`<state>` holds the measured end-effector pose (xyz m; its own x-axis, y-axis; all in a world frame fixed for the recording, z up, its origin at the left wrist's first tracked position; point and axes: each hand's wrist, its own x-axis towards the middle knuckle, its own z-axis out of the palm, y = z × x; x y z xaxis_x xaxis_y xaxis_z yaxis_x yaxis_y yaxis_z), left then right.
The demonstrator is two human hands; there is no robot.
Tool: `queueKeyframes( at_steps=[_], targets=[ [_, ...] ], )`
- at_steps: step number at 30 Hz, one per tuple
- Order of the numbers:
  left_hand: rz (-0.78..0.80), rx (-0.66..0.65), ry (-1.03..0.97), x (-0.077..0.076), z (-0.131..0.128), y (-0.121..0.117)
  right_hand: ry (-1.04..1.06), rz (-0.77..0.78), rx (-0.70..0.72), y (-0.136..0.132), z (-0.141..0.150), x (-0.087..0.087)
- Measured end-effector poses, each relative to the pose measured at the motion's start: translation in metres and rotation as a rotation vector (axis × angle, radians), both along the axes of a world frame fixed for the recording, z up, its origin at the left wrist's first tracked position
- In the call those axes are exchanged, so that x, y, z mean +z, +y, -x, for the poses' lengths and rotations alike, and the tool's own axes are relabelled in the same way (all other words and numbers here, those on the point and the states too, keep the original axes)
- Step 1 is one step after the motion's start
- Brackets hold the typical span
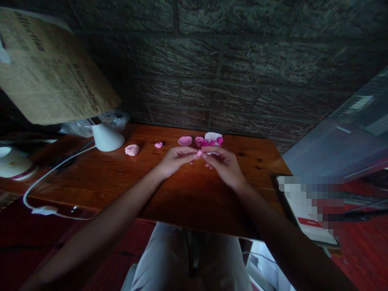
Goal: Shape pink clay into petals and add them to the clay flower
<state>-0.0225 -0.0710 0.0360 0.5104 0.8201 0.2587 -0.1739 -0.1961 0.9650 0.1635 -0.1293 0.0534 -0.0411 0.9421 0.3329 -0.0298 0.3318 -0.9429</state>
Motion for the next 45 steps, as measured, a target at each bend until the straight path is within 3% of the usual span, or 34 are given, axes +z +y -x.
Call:
queueKeyframes(
  at_steps=[17, 25, 45],
  targets=[
    [0.071, 0.003, -0.098, 0.0047, -0.0020, -0.0021, 0.034, 0.015, 0.000, 0.0009, 0.0018, -0.0029],
    [0.016, 0.066, -0.096, 0.0013, -0.0006, 0.0010, -0.016, 0.011, 0.027, 0.0001, 0.0012, -0.0052],
    [0.010, 0.000, -0.079, 0.0082, 0.0025, -0.0044, 0.044, 0.032, 0.050, -0.0034, 0.0032, -0.0003]
  ],
)
